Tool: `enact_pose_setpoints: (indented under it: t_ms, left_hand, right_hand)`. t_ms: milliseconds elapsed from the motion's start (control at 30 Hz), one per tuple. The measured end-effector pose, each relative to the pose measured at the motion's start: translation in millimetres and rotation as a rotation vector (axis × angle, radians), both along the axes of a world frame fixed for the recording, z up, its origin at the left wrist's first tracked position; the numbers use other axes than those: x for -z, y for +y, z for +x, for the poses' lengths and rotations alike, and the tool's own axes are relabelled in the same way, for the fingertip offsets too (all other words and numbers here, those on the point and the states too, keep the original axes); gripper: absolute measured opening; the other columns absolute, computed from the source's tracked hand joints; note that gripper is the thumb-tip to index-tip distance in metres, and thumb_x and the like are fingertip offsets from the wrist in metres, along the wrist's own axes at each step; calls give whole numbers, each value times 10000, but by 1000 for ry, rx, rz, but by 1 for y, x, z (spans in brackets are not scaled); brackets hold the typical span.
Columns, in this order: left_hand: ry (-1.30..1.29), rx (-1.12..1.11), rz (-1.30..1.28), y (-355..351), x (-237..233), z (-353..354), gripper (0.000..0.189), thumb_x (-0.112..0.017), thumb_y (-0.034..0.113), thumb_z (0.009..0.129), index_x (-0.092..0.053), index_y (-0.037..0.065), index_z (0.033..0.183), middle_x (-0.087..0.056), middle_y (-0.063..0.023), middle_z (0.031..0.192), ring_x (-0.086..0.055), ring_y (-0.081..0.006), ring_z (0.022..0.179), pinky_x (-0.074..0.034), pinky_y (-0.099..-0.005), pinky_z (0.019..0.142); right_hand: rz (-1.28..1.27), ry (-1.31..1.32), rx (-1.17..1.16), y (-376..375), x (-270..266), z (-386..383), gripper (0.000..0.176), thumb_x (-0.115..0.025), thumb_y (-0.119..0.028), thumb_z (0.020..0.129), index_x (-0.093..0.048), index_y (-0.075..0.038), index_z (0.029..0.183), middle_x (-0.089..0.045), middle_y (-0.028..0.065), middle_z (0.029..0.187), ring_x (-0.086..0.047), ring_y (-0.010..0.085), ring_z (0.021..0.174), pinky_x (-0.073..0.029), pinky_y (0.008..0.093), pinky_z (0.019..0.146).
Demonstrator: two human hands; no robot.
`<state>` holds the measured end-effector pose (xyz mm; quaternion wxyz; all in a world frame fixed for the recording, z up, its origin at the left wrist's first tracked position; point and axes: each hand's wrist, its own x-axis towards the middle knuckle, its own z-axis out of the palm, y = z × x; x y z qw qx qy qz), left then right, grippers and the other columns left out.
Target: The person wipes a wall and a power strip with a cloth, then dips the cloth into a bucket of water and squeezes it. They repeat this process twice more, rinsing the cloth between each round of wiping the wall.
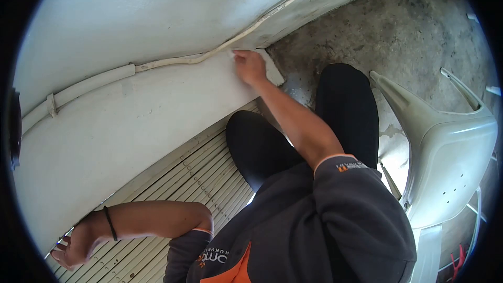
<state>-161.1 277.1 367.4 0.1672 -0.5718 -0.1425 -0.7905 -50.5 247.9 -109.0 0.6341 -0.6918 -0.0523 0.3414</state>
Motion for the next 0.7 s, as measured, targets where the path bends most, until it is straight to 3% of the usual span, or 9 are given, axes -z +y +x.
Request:
enact_pose_setpoints:
  t_ms: [133,200,300,367,500,533,600,667,700]
  left_hand:
    - [-11,14,-5,-1,-1,2,358,-569,256,805,-542,39,1090,-543,-136,1048,-547,-259,950,-493,-409,792]
    - [27,3,-38,-4,2,2,358,-558,262,814,-540,42,1097,-526,-143,1089,-533,-258,985,-490,-407,813]
    - [-10,-5,-65,-7,4,6,394,-561,270,813,-548,26,1122,-539,-163,1126,-545,-285,1034,-503,-454,847]
    - [-22,16,-76,-11,7,10,405,-562,269,811,-541,17,1127,-522,-165,1134,-535,-291,1057,-493,-461,876]
    - [33,109,-74,-12,10,15,406,-565,257,810,-507,11,1127,-456,-164,1134,-491,-290,1079,-457,-436,923]
    - [41,125,-68,-12,9,15,414,-569,254,807,-501,6,1132,-450,-170,1135,-490,-296,1082,-456,-439,928]
    - [23,84,-83,-16,11,19,426,-573,244,805,-484,2,1143,-443,-182,1136,-487,-304,1086,-455,-446,936]
    - [30,65,-93,-17,10,18,460,-586,236,805,-457,-15,1168,-440,-196,1125,-487,-319,1089,-455,-449,942]
    - [38,92,-99,-18,11,18,471,-593,235,805,-451,-18,1176,-437,-202,1125,-486,-324,1087,-452,-450,945]
  right_hand:
    - [244,-58,143,-8,-87,-25,234,-635,-132,900,-739,-92,1106,-717,149,1116,-701,336,935,-536,365,847]
    - [320,-90,162,-12,-108,-34,231,-636,-112,898,-741,-86,1102,-725,133,1108,-695,314,912,-538,365,831]
    - [515,-223,90,-27,-163,-36,268,-611,-70,931,-705,-63,1182,-715,147,1148,-656,221,1010,-521,305,866]
    - [575,-205,79,-27,-170,-29,260,-621,-44,919,-710,-54,1163,-722,132,1121,-642,207,996,-529,296,835]
    - [490,-399,144,-17,-120,-29,254,-625,-16,905,-713,-36,1142,-729,125,1075,-646,203,974,-541,295,795]
    - [547,-368,244,-13,-106,-30,212,-654,-32,857,-738,-41,1051,-733,135,1038,-670,303,857,-545,375,735]
    - [399,-340,255,-6,-67,-32,200,-660,-71,860,-747,-52,1039,-727,169,986,-681,335,841,-542,396,747]
    - [29,-124,15,-19,-37,-20,207,-652,-134,871,-758,-85,1041,-716,194,948,-685,359,836,-541,409,778]
    - [5,-127,30,-14,-16,-14,211,-646,-153,877,-759,-93,1044,-716,193,943,-688,358,839,-541,405,784]
